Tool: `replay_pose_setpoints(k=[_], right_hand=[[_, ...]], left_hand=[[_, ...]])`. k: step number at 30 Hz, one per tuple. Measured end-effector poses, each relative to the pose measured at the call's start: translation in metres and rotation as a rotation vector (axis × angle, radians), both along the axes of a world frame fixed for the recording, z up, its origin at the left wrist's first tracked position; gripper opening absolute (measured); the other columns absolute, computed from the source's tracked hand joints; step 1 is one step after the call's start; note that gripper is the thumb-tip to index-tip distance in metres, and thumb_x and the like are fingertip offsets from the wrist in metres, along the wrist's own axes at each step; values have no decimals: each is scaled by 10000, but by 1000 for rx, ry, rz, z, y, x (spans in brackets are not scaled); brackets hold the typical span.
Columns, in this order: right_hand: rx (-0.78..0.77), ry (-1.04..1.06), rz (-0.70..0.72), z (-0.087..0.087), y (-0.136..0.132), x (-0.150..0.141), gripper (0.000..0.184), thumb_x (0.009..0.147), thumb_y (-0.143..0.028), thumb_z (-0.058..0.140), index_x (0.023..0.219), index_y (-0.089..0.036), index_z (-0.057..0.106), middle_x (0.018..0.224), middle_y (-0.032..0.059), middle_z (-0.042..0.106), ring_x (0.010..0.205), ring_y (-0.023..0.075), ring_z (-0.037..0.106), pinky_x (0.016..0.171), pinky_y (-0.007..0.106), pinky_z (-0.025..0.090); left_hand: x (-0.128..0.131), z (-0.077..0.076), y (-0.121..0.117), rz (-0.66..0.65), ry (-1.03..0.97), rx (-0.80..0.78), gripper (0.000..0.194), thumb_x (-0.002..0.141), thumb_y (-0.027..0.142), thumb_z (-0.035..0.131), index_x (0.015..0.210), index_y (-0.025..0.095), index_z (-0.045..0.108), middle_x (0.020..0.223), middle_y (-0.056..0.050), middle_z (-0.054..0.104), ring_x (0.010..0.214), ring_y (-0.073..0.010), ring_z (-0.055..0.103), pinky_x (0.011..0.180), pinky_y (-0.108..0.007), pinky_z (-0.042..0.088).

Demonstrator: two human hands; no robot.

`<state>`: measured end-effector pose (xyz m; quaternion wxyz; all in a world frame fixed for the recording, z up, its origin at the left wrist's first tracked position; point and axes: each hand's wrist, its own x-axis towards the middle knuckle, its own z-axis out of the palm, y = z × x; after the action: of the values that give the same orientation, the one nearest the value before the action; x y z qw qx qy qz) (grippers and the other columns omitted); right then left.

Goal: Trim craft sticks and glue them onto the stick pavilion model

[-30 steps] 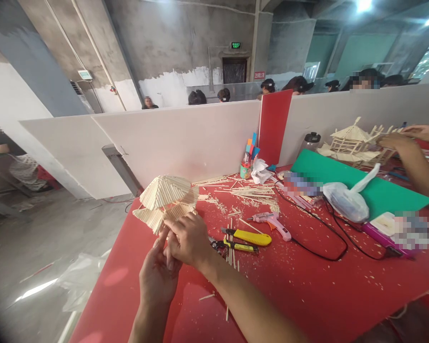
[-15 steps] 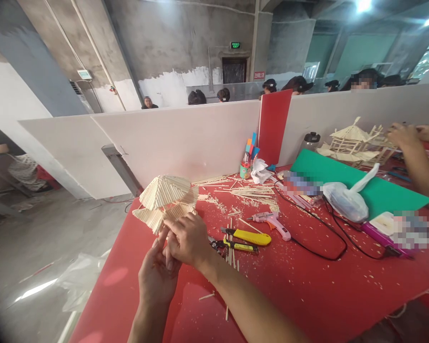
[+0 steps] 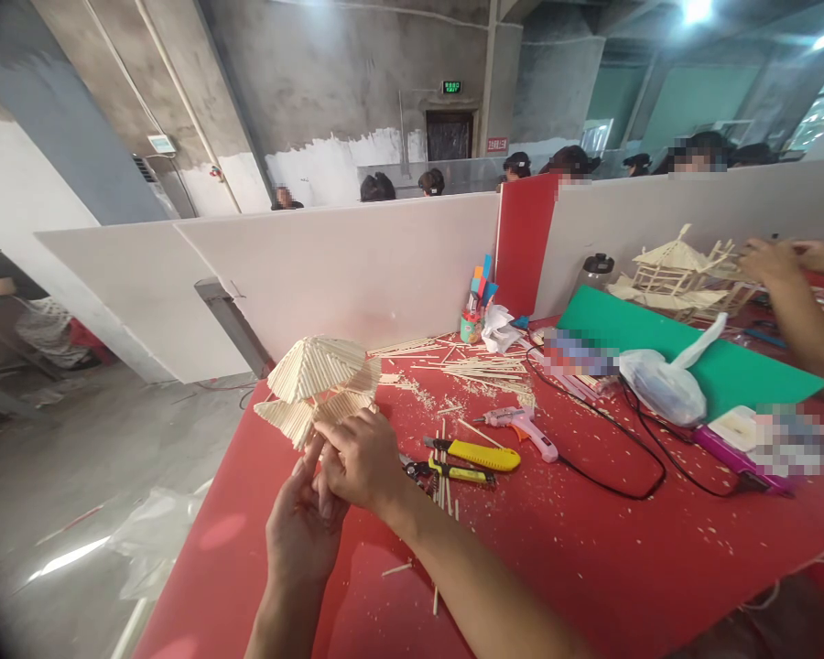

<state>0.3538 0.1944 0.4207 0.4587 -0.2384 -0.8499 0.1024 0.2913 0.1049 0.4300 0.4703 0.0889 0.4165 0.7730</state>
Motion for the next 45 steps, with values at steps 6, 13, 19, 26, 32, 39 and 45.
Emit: replay_pose_setpoints(k=[6,13,19,26,32,39,45], right_hand=[[-13,15,-3,0,0,0,345,849,-174,503,1141,-191,687,853,35,720,809,198,587,787,340,440],[-3,15,0,2,0,1,346,850,-175,496,1141,-185,682,866,36,726,819,197,598,796,343,447],[-15,15,9,2,0,0,352,850,-162,485,1141,-176,682,878,41,729,824,195,609,808,349,456],[-35,13,0,2,-1,0,338,863,-165,491,1139,-189,685,868,37,732,828,191,619,820,338,459],[-20,12,-5,3,-1,0,322,865,-158,509,1131,-187,687,857,27,731,808,187,619,813,333,461],[-30,17,4,3,0,1,332,868,-169,488,1130,-188,691,849,31,730,809,191,618,817,339,465],[-38,18,-2,2,0,1,336,867,-172,493,1136,-196,691,839,29,722,812,191,609,815,335,460]], left_hand=[[-3,-5,-3,-48,38,26,496,811,407,678,1256,187,677,415,45,448,413,-101,385,446,-211,303],[-1,-1,-1,-17,65,-2,534,809,419,667,1283,174,651,411,58,432,414,-100,383,458,-214,306],[0,0,-1,-19,74,3,520,800,426,679,1249,165,663,409,59,432,413,-103,388,464,-226,313],[-2,-2,-2,-28,69,6,508,811,422,662,1253,170,661,412,54,433,419,-101,375,463,-222,303],[-1,-1,-3,-34,80,-1,522,818,441,654,1262,166,660,410,55,428,419,-102,383,469,-221,304],[-1,-2,-2,-35,81,1,556,821,433,645,1303,155,628,415,56,430,417,-103,377,467,-222,299],[-1,-2,-3,-32,87,0,549,812,438,650,1282,156,641,408,51,433,416,-104,370,458,-219,297]])
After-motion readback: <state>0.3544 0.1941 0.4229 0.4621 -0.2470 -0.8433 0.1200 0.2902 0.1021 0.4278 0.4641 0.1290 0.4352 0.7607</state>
